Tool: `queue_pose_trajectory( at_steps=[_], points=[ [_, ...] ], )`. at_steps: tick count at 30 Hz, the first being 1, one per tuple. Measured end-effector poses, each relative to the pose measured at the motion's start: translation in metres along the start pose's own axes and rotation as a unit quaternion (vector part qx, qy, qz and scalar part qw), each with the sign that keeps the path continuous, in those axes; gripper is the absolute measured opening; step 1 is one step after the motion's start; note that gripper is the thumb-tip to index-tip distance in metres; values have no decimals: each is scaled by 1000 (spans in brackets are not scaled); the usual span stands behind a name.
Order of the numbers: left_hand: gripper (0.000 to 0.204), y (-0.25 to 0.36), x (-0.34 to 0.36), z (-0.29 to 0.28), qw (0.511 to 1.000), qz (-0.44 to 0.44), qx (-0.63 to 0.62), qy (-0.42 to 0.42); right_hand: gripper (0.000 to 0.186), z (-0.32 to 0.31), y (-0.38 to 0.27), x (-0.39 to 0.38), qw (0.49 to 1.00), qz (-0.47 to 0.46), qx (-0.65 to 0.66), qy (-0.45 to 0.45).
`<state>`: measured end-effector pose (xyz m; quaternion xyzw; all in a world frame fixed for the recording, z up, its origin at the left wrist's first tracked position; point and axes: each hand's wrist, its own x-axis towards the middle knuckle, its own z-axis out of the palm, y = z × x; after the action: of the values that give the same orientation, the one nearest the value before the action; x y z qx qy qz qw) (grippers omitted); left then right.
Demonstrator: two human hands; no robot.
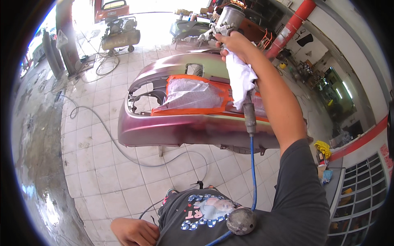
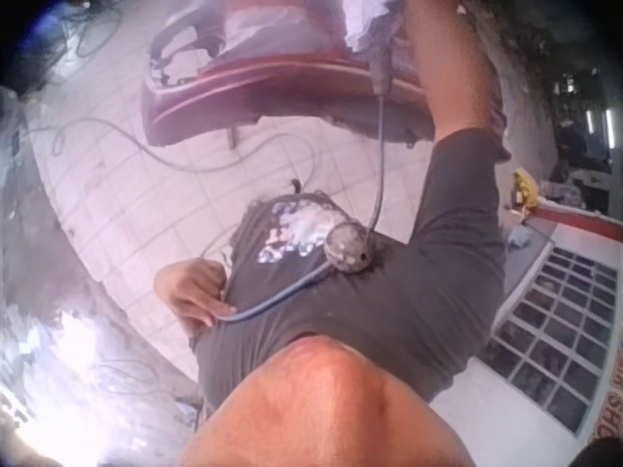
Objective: The person uses a spray gun to apply paint to a car bumper mounted on a stand. They move around the bumper, spraying different sections to cover the surface with a maroon finish.
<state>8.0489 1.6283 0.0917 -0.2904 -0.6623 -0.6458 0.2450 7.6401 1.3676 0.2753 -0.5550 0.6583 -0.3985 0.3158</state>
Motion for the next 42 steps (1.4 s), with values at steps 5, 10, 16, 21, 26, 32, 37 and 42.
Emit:
queue_pose_trajectory(
  at_steps=[5, 10, 16, 21, 26, 32, 37, 42],
  points=[
    [36, -13, 9, -5, 999, -8, -19, -44, 23, -47, 22, -26, 997, 53, -47, 17],
    [36, -29, 42, -11, 995, -14, -59, -74, 24, -122, 54, -56, 990, 77, -79, 90],
    [36, -60, 87, -14, 990, -20, -57, -129, 29, -216, 96, -95, 979, 106, -73, 158],
    [34, -93, 111, -1, 984, -67, -75, -144, 24, -291, 138, -118, 973, 117, -61, 192],
    [36, -126, 161, 12, 985, -89, -83, -122, 22, -368, 188, -147, 967, 120, -76, 210],
    [38, -161, 202, 30, 990, -112, -47, -72, 24, -469, 276, -167, 952, 129, -83, 266],
    [38, -193, 231, 43, 992, -117, -32, -23, 25, -510, 316, -179, 928, 154, -85, 327],
    [38, -221, 243, 44, 987, -154, 28, -27, 25, -568, 377, -194, 915, 159, -113, 352]
  ],
)
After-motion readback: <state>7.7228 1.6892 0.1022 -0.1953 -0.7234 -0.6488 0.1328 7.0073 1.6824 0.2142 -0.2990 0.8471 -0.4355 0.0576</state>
